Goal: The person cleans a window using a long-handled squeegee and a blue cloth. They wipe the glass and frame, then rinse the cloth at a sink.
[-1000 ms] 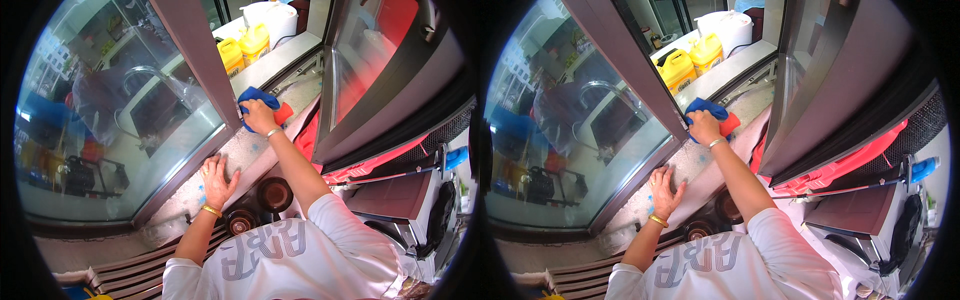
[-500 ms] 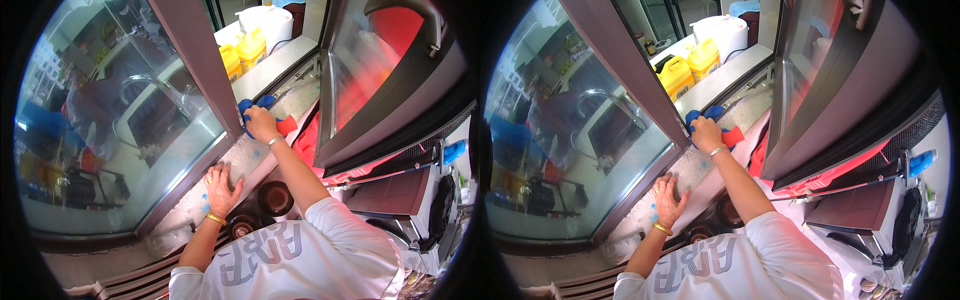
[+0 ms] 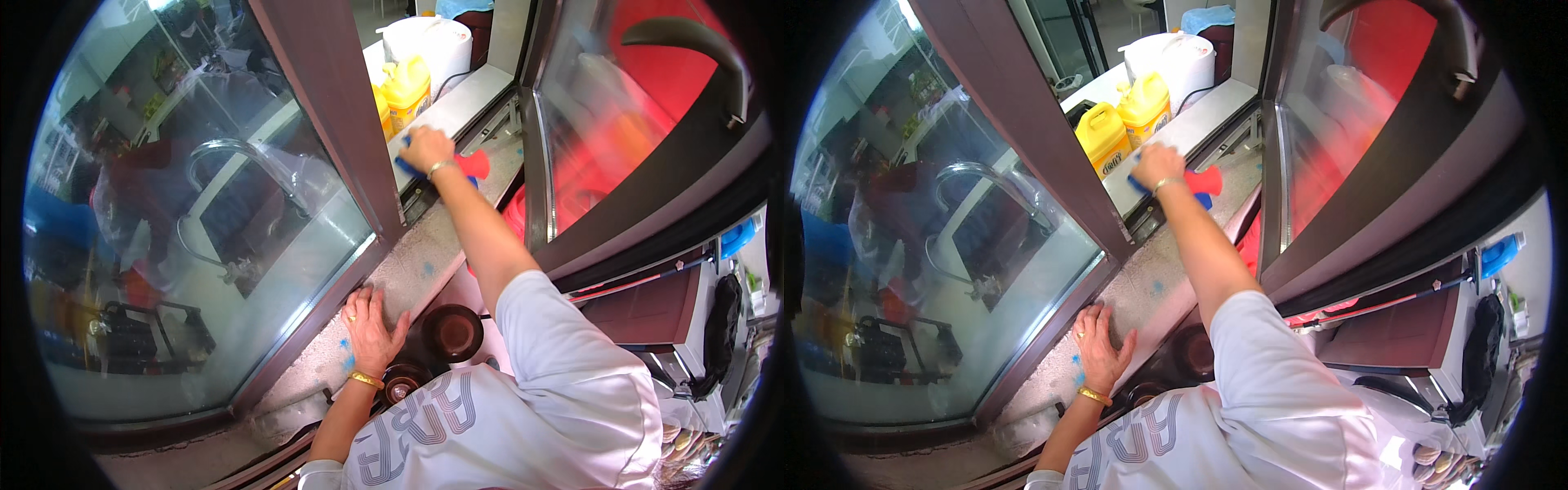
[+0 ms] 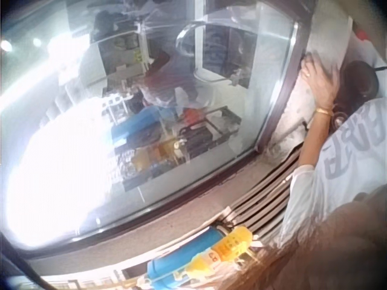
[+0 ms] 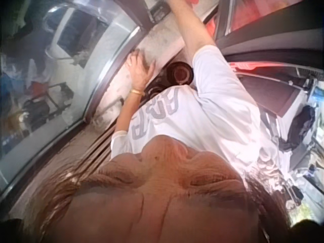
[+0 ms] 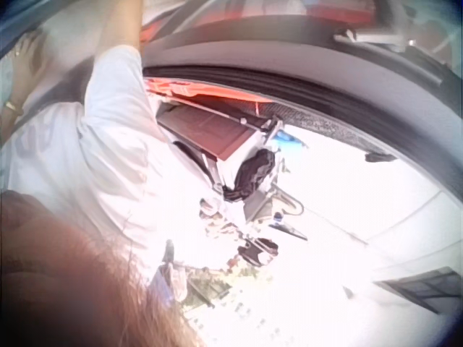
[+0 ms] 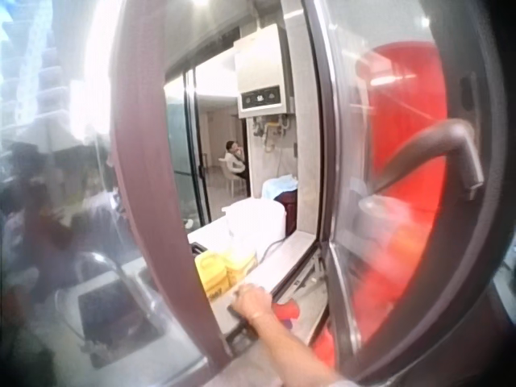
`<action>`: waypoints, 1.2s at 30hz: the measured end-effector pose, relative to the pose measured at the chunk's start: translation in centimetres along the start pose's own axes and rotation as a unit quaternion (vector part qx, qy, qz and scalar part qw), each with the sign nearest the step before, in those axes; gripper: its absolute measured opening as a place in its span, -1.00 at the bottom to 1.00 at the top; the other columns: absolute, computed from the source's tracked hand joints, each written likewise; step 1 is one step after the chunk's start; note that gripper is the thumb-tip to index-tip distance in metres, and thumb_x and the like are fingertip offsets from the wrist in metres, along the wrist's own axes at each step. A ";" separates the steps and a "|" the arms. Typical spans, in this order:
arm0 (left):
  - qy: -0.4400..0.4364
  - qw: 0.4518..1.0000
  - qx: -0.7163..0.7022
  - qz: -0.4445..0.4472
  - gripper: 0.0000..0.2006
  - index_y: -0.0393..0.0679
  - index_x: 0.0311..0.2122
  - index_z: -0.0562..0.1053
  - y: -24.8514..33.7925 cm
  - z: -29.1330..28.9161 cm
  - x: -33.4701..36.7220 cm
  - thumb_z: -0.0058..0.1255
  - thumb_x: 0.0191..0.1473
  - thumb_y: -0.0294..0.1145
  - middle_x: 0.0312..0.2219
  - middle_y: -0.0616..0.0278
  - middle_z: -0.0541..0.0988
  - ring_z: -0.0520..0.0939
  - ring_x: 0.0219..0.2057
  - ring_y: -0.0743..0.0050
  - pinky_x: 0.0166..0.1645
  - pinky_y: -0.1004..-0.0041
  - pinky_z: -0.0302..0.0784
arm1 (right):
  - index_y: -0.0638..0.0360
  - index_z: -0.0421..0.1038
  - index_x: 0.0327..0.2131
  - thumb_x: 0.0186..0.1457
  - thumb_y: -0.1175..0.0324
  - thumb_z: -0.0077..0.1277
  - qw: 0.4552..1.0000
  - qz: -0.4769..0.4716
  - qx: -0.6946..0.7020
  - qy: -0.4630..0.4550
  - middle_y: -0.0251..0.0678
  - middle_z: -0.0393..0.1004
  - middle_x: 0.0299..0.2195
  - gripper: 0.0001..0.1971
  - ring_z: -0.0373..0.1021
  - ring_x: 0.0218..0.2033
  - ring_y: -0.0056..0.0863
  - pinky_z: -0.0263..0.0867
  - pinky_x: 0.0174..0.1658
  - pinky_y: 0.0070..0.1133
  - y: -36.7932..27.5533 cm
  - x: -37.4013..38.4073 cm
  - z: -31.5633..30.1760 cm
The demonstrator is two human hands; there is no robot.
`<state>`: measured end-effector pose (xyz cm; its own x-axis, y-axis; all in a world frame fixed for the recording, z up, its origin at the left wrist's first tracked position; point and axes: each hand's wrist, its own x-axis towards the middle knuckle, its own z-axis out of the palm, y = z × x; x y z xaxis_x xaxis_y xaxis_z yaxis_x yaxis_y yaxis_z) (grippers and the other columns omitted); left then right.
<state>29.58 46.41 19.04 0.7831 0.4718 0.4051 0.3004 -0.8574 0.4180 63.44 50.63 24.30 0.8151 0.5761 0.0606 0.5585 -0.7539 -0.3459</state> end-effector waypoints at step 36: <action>-0.022 1.000 0.008 0.020 -0.44 -0.20 -0.04 0.35 -0.1 0.2 -0.1 0.20 -0.20 -0.21 -0.05 0.04 0.36 0.24 0.11 -0.07 0.16 0.04 0.08 | 0.20 0.45 -0.20 -0.07 0.30 -0.01 0.973 0.051 0.065 0.217 -0.11 0.44 -0.18 -0.68 0.36 -0.16 -0.10 0.31 -0.07 -0.32 5.1 -6.9 -0.7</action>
<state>29.57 46.37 18.81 0.8183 0.4270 0.3848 0.2763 -0.8793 0.3880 60.72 42.61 22.76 0.8691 0.2908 0.4001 0.4700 -0.7376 -0.4849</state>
